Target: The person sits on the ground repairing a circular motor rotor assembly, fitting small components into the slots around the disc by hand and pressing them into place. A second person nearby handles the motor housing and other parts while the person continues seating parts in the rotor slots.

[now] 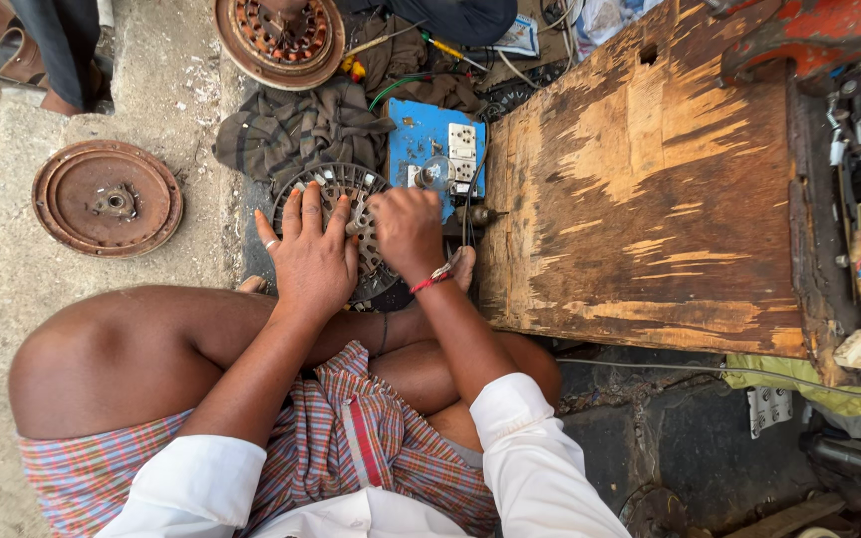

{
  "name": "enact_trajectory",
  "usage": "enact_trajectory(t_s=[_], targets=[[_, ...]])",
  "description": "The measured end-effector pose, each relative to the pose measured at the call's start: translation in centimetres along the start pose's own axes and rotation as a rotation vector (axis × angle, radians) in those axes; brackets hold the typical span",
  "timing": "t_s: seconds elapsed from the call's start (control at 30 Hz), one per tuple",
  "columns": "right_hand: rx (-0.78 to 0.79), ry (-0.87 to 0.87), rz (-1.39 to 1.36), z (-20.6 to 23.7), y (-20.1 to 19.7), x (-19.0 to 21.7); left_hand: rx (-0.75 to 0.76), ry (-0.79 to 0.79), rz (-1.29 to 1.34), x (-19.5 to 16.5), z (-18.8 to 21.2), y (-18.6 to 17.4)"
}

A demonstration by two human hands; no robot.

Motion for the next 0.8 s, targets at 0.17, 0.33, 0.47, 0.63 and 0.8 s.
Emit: enact_trajectory(t_s=[0.17, 0.33, 0.47, 0.63, 0.8], targets=[[-0.037, 0.015, 0.052, 0.2, -0.3, -1.2, 0.012, 0.002, -0.020, 0.0, 0.0, 0.2], [-0.070, 0.037, 0.019, 0.5, -0.1, -1.1, 0.001, 0.007, -0.014, 0.0, 0.3, 0.1], [-0.009, -0.008, 0.024, 0.5, 0.2, 0.2, -0.004, 0.004, -0.007, 0.0, 0.1, 0.0], [0.028, 0.052, 0.031, 0.0, -0.4, 0.5, 0.007, 0.002, -0.008, -0.1, 0.0, -0.1], [-0.012, 0.031, -0.011, 0.0, -1.0, 0.9, 0.004, 0.002, -0.006, 0.0, 0.0, 0.0]])
Point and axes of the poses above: each hand's wrist, its own z-axis away from the middle knuckle, its own y-axis out of the palm, x = y × z, the point moved 6 cm from there along -z, towards the middle knuckle, and after that the axes turned 2 degrees about z, right-handed, at the moved point
